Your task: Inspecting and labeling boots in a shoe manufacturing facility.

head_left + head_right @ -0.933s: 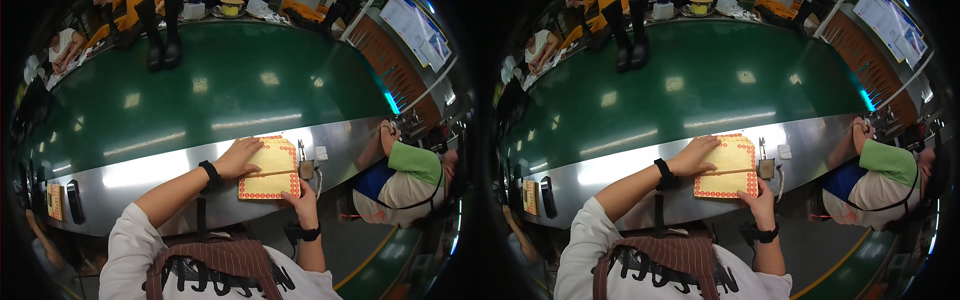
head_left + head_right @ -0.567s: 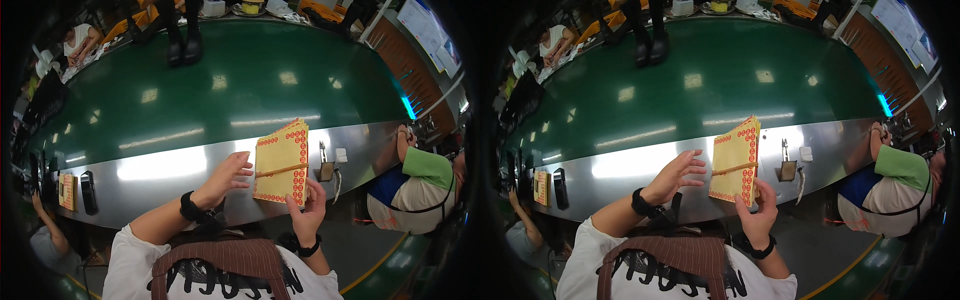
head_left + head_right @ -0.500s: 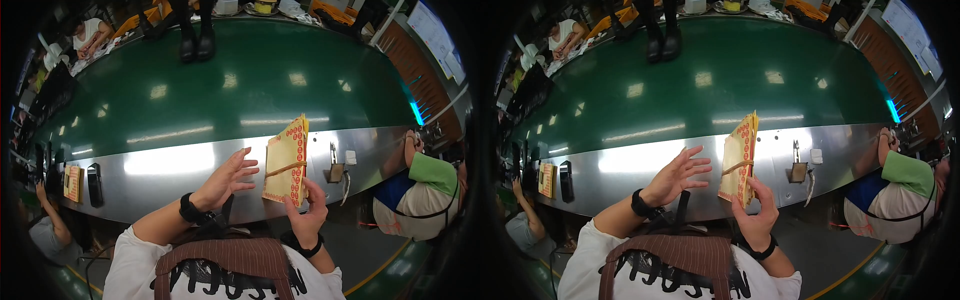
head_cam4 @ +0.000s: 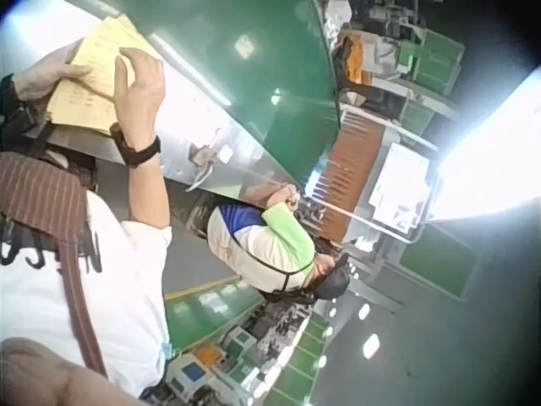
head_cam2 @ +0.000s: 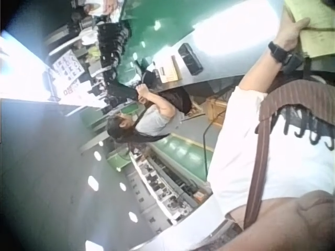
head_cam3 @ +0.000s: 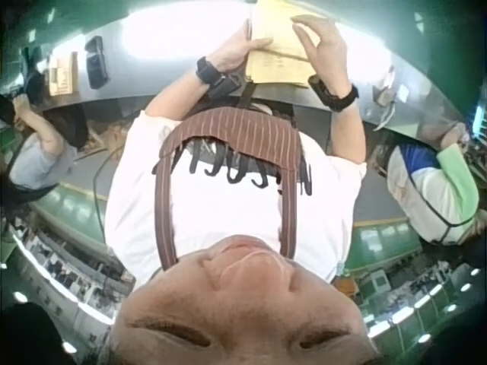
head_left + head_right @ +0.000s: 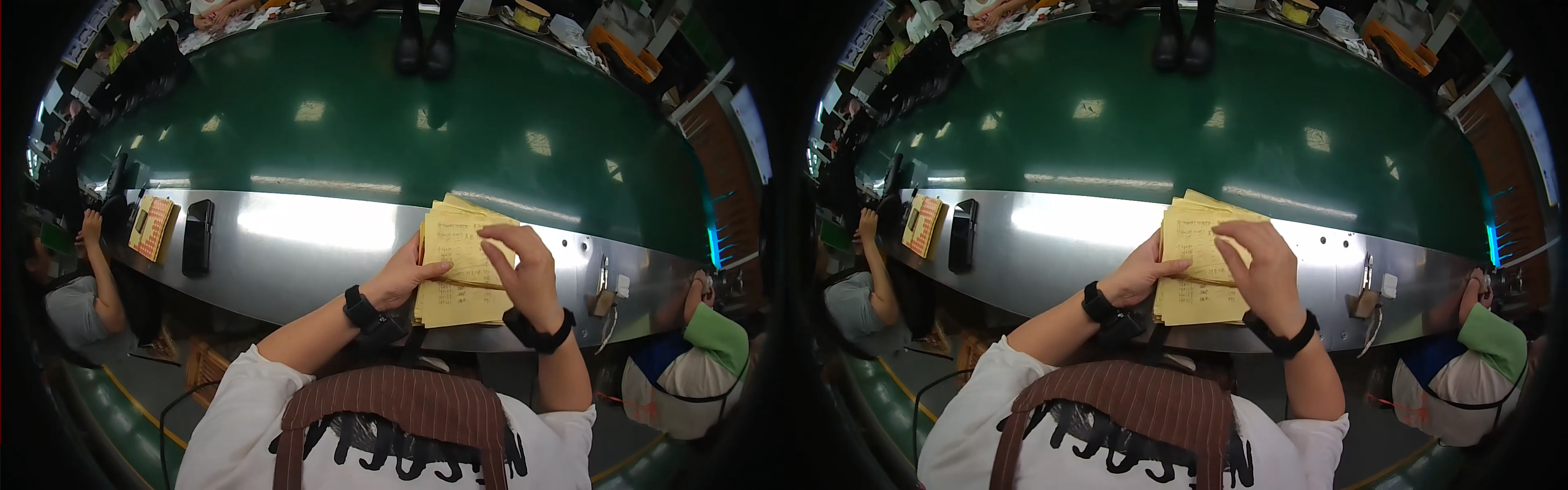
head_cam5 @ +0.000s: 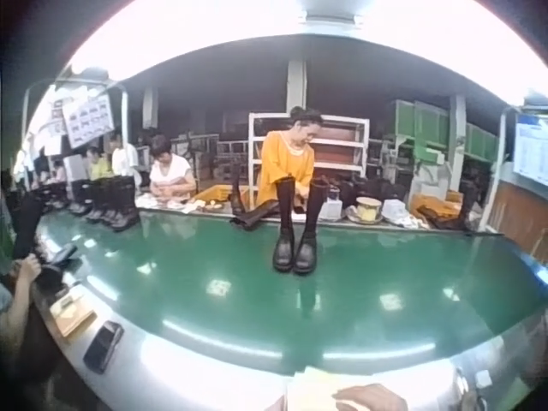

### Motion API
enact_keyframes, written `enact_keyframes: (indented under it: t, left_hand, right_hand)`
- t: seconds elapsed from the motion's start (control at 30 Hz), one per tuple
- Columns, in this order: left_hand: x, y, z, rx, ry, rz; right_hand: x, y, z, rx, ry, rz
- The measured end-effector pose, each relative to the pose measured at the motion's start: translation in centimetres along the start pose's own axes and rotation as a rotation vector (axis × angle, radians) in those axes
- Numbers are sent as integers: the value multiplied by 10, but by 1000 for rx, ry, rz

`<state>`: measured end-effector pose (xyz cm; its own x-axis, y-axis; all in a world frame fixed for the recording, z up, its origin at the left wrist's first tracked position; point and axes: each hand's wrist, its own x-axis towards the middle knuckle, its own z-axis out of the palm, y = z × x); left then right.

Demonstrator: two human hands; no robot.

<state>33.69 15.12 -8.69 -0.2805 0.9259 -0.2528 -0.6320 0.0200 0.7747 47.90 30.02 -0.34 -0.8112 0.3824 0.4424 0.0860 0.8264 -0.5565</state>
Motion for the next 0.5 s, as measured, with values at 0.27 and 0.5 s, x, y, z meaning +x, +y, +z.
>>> enact_keyframes:
  t: [0.27, 0.5]
  left_hand:
    - [5, -8, -4, 33, -5, 58]
    - [1, -9, -11, -53, -65, 57]
  right_hand:
    - [42, 39, 35, -80, -278, -16]
    - [49, 41, 29, 23, -481, 109]
